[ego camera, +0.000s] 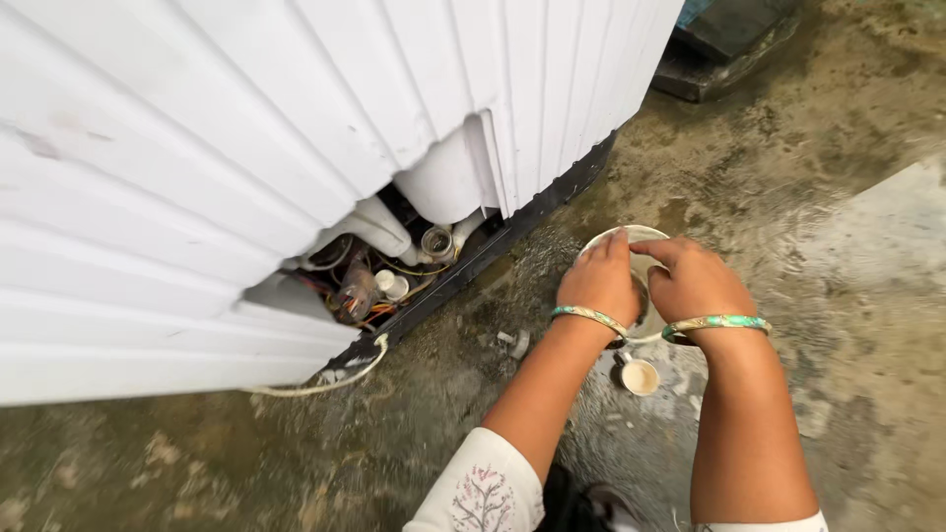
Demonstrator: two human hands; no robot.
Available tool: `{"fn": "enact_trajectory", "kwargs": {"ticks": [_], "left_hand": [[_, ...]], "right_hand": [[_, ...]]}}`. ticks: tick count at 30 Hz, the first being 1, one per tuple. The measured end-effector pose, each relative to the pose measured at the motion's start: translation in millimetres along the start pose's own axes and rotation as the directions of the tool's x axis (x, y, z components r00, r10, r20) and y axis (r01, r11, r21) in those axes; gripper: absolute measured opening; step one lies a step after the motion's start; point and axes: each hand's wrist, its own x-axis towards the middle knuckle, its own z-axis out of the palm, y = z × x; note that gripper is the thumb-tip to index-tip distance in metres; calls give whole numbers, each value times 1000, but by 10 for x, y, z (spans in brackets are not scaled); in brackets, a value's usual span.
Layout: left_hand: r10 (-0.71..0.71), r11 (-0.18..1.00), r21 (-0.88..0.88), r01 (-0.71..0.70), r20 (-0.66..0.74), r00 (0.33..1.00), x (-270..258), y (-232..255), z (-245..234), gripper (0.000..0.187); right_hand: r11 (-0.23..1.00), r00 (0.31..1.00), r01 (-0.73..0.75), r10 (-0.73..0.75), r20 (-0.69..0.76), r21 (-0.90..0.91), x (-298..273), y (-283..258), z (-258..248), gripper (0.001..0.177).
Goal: The person uses a cup to pour water from a blue barrel into a white bucket and then pours the water into the back of a washing machine while manipulating internal components and a cloth.
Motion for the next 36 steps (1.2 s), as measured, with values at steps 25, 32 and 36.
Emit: {"fn": "enact_trajectory", "kwargs": {"ticks": [25,32,36], "left_hand": [[132,979,176,-103,-165,977,-1626,3101,-2817,66],[187,952,304,-45,-455,871,-1853,3106,-4027,62],[185,949,314,17,-603,776,-2137,2796,-4844,59]], "right_hand": [[964,983,71,-25,181,-255,-1277,-1431,-3279,45],[887,927,373,-368,71,-271,-1233,-2760,-3746,41],[866,874,483,-486,14,-125,-1382,-3758,-3670,41]]}}
